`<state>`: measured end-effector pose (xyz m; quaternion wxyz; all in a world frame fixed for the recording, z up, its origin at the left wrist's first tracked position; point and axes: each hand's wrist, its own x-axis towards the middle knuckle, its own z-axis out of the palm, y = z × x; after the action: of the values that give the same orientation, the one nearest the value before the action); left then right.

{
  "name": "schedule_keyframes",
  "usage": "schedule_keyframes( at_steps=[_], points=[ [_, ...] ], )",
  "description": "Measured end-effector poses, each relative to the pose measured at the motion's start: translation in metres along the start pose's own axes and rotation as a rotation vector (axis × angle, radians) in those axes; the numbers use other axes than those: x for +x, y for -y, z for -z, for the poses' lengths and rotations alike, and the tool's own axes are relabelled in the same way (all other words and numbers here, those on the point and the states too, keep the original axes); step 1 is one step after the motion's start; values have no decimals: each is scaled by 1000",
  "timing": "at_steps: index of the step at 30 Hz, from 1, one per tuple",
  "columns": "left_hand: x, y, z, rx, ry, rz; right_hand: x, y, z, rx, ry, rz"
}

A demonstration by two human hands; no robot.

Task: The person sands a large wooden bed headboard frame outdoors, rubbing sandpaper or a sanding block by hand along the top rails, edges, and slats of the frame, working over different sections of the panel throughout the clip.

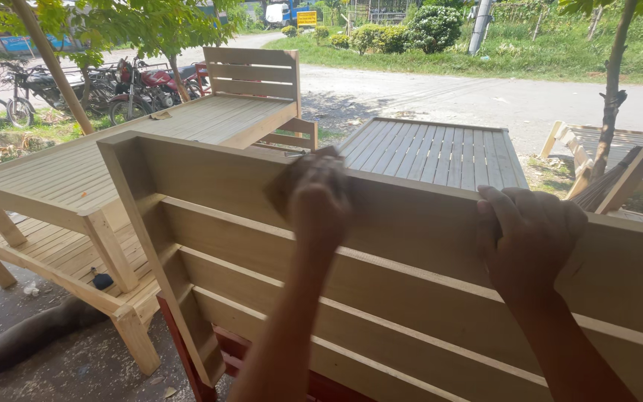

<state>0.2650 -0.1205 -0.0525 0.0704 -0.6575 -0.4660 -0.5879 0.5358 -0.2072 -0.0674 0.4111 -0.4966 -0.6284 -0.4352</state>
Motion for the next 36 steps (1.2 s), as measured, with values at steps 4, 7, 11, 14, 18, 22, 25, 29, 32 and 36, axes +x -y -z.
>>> schedule_keyframes(
  at_steps=[4,7,11,14,18,22,25,29,32,36],
  points=[
    [-52,-105,-37,-104,-56,-301,-2,2,1,43,-41,-14],
    [-31,-57,-15,-112,46,-253,-6,-6,6,47,-58,7],
    [38,92,49,173,-29,-61,-19,-23,21,49,-65,-2],
    [64,148,77,314,-63,5,-29,-43,41,-17,-69,-8],
    [32,90,49,175,-157,-243,-37,-62,70,-64,-58,-27],
    [-43,-58,-33,-172,-71,-321,-49,-55,79,72,-96,-79],
    [-83,-174,-87,-424,159,-349,-60,-55,76,247,-239,-173],
    [-96,-284,-134,-325,254,-513,-76,-77,73,1049,-458,-677],
    [-98,-277,-142,-378,249,-509,-92,-88,75,772,-432,-588],
    [-84,-164,-109,-481,175,-377,-97,-99,82,341,-372,-387]
  ],
)
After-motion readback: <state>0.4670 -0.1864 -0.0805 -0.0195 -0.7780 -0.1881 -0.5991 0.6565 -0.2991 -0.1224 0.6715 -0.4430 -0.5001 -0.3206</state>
